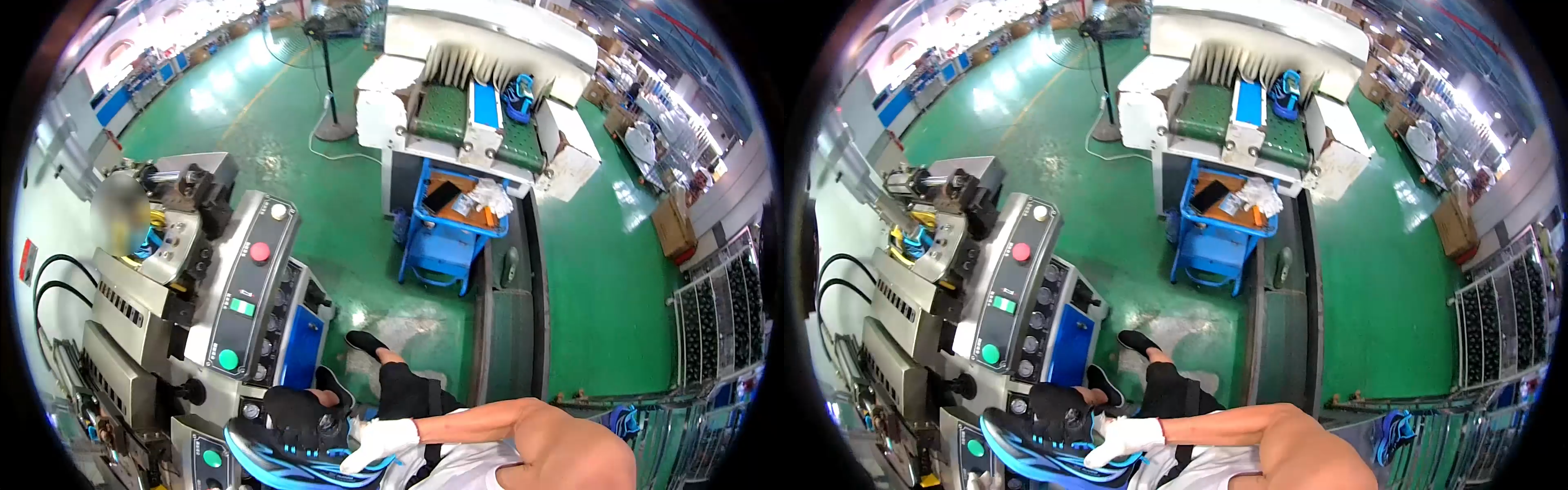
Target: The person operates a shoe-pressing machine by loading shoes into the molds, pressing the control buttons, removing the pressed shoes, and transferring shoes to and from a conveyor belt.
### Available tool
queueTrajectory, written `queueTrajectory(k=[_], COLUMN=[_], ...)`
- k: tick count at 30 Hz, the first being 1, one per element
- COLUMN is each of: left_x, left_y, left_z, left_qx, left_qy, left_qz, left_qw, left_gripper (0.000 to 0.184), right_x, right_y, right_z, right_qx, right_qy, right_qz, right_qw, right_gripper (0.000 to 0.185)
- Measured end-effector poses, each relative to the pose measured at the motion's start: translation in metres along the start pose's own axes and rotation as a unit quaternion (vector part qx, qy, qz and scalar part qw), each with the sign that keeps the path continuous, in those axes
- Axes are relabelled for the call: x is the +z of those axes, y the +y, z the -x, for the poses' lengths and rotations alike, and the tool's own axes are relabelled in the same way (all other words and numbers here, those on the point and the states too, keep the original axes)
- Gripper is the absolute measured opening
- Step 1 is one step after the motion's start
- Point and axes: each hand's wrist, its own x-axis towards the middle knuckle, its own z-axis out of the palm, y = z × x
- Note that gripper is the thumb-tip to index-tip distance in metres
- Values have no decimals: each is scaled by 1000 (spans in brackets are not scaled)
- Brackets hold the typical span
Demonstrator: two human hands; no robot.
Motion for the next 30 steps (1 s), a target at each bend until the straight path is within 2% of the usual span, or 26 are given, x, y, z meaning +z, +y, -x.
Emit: queueTrajectory(k=[2, 4, 5, 6, 8, 9, 10, 11, 12, 13, 14, 17, 18, 20, 22, 24, 25, 26, 27, 29, 30], left_x=[11, 15, 14, 10, 17, 9, 4, -9, -15, -21, -25, -59, -69, -84, -102, -104, -107, -109, -109, -99, -87], left_y=[1, 10, -3, -16, -6, -23, -33, -39, -50, -53, -49, -59, -64, -80, -87, -89, -83, -83, -90, -79, -80], left_z=[14, 29, 41, 54, 59, 65, 63, 56, 54, 46, 38, 5, -10, -26, -42, -57, -64, -70, -66, -65, -61], left_qx=[-64, -118, -153, -187, -230, -200, -150, -113, -112, -126, -111, -88, -67, -88, -62, -81, -81, -75, -92, -109, -85], left_qy=[-48, -107, -136, -154, -103, -144, -151, -168, -162, -143, -144, -119, -112, -107, -76, -68, -77, -91, -85, -105, -110], left_qz=[-3, 3, 31, 56, 36, 59, 19, -80, -85, -71, -109, -144, -158, -208, -208, -193, -217, -234, -191, -150, -100], left_qw=[997, 987, 978, 969, 967, 967, 977, 976, 977, 979, 977, 978, 979, 968, 973, 975, 970, 965, 974, 977, 985], left_gripper=[37, 29, 38, 49, 27, 38, 39, 39, 40, 39, 38, 42, 44, 45, 45, 44, 45, 46, 46, 46, 45], right_x=[-13, -26, -32, -29, -36, -29, -23, -16, -27, -29, -36, -22, -23, -21, -16, -19, -43, -38, -28, -10, -4], right_y=[2, 9, 17, 18, 7, 4, 2, 0, 19, 25, 42, 4, -2, -9, -10, -13, 21, 39, 38, 12, -4], right_z=[23, 32, 32, 35, 42, 37, 33, 30, 33, 31, 23, 24, 18, 3, 6, 2, -2, -6, -12, -18, -19], right_qx=[-82, 49, 113, 54, 125, 63, -6, -76, -51, -15, -83, -21, -25, -36, -65, -94, -56, -32, -8, -131, -115], right_qy=[51, 41, 41, 89, 102, 136, 159, 169, 105, 123, 151, 226, 218, 182, 151, 136, 42, 52, 62, 104, 106], right_qz=[-120, -103, -69, -135, -88, -177, -269, -351, -406, -395, -377, -364, -376, -387, -397, -403, -408, -386, -365, -352, -379], right_qw=[988, 993, 990, 985, 983, 973, 950, 918, 906, 910, 910, 903, 901, 903, 903, 900, 910, 920, 929, 921, 912], right_gripper=[83, 64, 60, 66, 61, 44, 36, 45, 77, 74, 71, 61, 63, 68, 73, 78, 72, 87, 102, 77, 94])
